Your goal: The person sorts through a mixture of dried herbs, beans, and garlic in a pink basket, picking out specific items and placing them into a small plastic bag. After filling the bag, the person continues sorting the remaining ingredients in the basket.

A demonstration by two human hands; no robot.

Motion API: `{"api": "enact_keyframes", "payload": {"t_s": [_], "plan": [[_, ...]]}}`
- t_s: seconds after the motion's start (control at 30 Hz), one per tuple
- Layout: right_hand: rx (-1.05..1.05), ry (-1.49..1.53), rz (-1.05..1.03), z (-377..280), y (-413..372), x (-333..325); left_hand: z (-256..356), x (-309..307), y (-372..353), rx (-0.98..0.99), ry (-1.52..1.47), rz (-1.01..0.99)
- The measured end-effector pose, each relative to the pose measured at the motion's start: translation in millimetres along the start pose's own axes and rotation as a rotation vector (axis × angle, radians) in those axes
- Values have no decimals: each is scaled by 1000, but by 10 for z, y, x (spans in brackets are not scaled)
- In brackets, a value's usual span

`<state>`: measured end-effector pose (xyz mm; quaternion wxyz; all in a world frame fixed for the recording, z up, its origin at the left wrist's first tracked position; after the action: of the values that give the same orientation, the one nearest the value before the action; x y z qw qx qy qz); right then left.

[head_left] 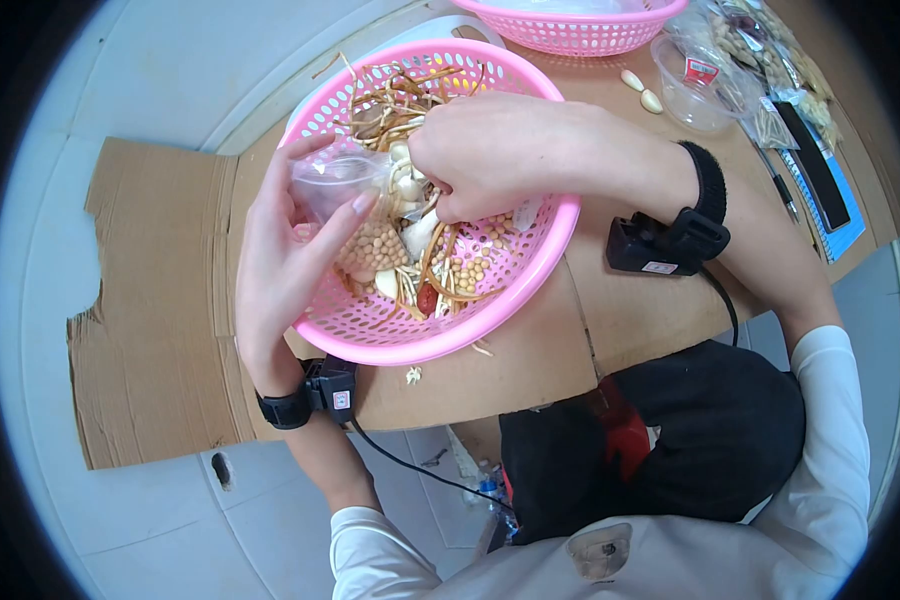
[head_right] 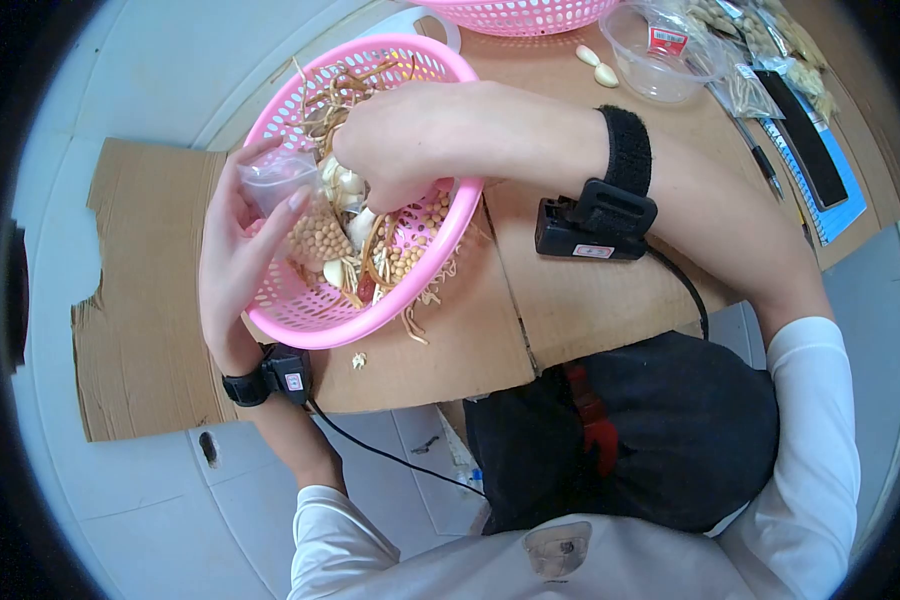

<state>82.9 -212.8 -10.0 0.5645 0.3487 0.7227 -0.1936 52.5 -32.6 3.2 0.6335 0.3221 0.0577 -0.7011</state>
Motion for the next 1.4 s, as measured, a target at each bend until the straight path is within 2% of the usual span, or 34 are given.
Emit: {"api": "enact_keyframes", "payload": {"t_s": [0.27, 0.33, 0.53, 0.67, 0.73, 0.83, 1.13, 1.23, 1.37, 1.4], "plan": [[-36, 96, -3, 20, 28, 93, -1, -1, 4, -2, 13, -5], [-24, 133, -135, -10, 24, 152, 2, -4, 5, -1, 14, -2], [-34, 307, -331, -111, -41, 126, -10, -10, 6, -1, 24, -5], [-98, 335, -410, -105, -36, 171, -15, -18, 11, 9, 29, 2], [-153, 397, -519, -136, -70, 168, -19, -13, 8, 4, 26, -2], [-128, 405, -557, -117, -70, 207, -27, -19, 11, 15, 26, 4], [-136, 272, -517, -163, -101, 80, -22, -16, 2, 17, 2, 14], [-115, 271, -579, -114, -69, 179, -28, -19, 10, 17, 38, -3], [-127, 324, -562, -113, -53, 188, -28, -17, 11, 23, 21, 9], [-131, 338, -439, -95, -9, 155, -30, -16, 14, 18, 20, 7]]}}
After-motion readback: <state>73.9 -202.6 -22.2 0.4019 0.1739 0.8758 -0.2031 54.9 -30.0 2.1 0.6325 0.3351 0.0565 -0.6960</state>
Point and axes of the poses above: each hand's wrist, its own y-axis towards the middle knuckle, its own x-axis out of the palm, z = x × y, the point moved 5 cm from there along y, towards the middle knuckle, and after that the axes turned 9 degrees about z, right-handed, at the moved point
